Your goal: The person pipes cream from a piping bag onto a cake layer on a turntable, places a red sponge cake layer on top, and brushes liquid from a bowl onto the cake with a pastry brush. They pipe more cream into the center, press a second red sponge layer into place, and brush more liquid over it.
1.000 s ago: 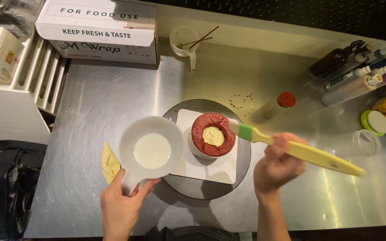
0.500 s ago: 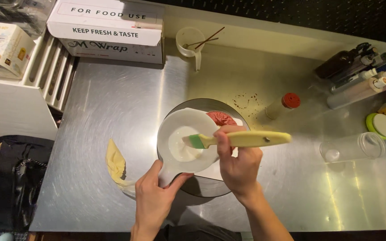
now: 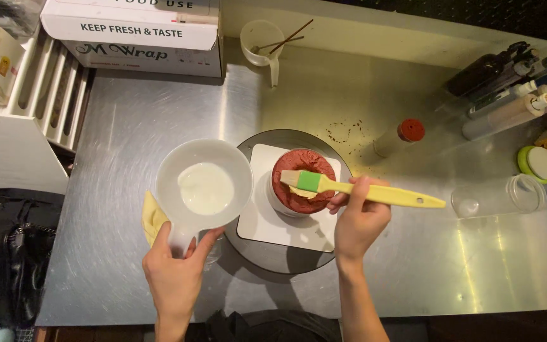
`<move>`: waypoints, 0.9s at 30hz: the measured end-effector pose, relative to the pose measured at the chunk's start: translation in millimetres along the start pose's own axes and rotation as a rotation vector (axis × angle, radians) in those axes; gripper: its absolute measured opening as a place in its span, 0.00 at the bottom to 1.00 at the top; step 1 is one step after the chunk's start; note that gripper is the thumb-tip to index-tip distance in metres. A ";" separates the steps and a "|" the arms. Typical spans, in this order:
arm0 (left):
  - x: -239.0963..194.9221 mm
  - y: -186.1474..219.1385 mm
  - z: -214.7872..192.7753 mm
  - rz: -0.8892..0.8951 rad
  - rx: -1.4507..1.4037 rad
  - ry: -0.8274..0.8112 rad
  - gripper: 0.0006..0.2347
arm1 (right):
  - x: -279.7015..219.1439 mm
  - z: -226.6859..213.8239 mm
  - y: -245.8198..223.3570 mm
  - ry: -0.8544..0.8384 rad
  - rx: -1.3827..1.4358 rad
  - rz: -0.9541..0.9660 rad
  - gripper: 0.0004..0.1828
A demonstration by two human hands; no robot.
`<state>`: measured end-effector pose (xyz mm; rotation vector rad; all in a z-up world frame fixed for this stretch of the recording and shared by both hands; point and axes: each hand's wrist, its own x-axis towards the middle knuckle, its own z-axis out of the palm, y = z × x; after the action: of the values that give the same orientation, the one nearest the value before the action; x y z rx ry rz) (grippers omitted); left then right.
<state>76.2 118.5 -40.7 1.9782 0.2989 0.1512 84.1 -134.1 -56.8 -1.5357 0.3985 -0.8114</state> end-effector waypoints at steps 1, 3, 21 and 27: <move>-0.4 -3.8 -0.8 -0.003 0.002 0.000 0.15 | -5.3 1.4 2.7 -0.001 -0.001 0.004 0.12; -1.1 -10.2 -2.4 -0.053 0.052 0.019 0.16 | -15.2 4.4 7.3 0.020 -0.054 -0.020 0.11; -3.1 -16.0 -5.6 -0.079 0.078 -0.011 0.17 | 29.4 -22.6 -9.1 -0.294 -0.209 -0.056 0.15; -5.3 -10.9 -8.9 -0.040 0.004 -0.005 0.16 | 66.0 -29.4 -2.3 -0.533 -0.451 -0.102 0.15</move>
<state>67.4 129.2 -46.8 1.9747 0.3351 0.1198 108.8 -199.7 -38.9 -2.1292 0.1076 -0.3689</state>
